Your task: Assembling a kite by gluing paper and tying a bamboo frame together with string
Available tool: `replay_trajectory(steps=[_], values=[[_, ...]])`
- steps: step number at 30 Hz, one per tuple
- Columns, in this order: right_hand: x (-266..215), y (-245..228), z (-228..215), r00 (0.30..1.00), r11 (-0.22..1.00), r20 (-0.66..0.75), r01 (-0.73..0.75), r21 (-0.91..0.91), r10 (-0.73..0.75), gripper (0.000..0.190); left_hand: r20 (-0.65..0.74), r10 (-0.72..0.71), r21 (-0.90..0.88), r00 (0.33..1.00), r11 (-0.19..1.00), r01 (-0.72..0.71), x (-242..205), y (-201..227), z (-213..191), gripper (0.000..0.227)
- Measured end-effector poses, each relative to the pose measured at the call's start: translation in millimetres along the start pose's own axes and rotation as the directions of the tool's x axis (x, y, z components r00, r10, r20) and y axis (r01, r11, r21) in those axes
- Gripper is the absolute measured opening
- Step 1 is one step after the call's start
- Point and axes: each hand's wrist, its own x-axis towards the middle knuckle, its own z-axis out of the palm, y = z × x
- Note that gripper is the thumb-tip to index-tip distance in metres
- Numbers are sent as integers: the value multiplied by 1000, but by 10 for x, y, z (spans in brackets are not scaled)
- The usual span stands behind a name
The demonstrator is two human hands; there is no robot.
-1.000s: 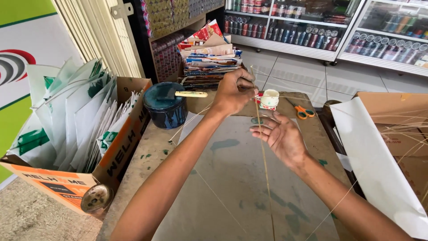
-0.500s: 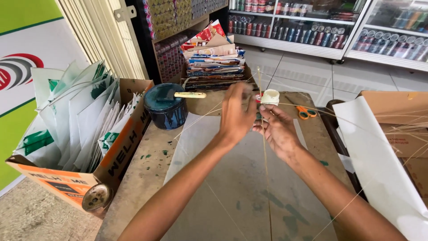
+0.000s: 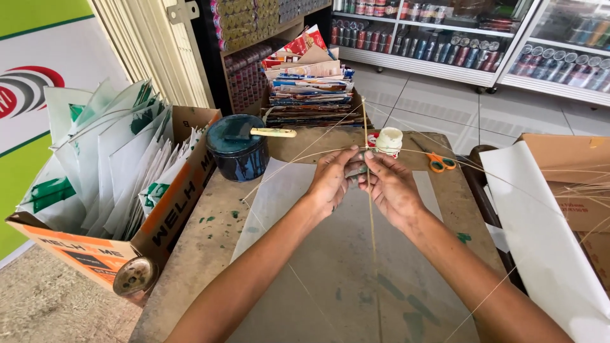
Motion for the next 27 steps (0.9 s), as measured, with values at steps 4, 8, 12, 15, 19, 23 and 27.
replay_trajectory(steps=[4,8,12,15,19,23,27], values=[[-29,16,85,1000,1000,-12,-21,20,21,14,49,16,-11,999,1000,-15,228,-148,-240,19],[-32,75,170,999,998,-38,-27,55,29,16,47,23,44,999,999,-25,185,-28,-228,20],[-164,62,261,996,998,-82,-25,57,30,17,55,67,103,996,992,-72,187,-34,-258,19],[-284,48,317,995,999,-89,-36,12,37,17,34,-20,65,999,998,18,109,72,-212,21],[-287,32,325,995,999,-91,-31,24,33,17,17,-62,31,998,998,62,1,143,-117,23],[-208,114,282,999,999,-53,-11,42,13,18,33,-84,71,996,994,82,90,85,-194,27],[-113,178,285,999,996,-42,17,87,-13,17,7,-79,55,997,995,78,66,183,-118,24]])
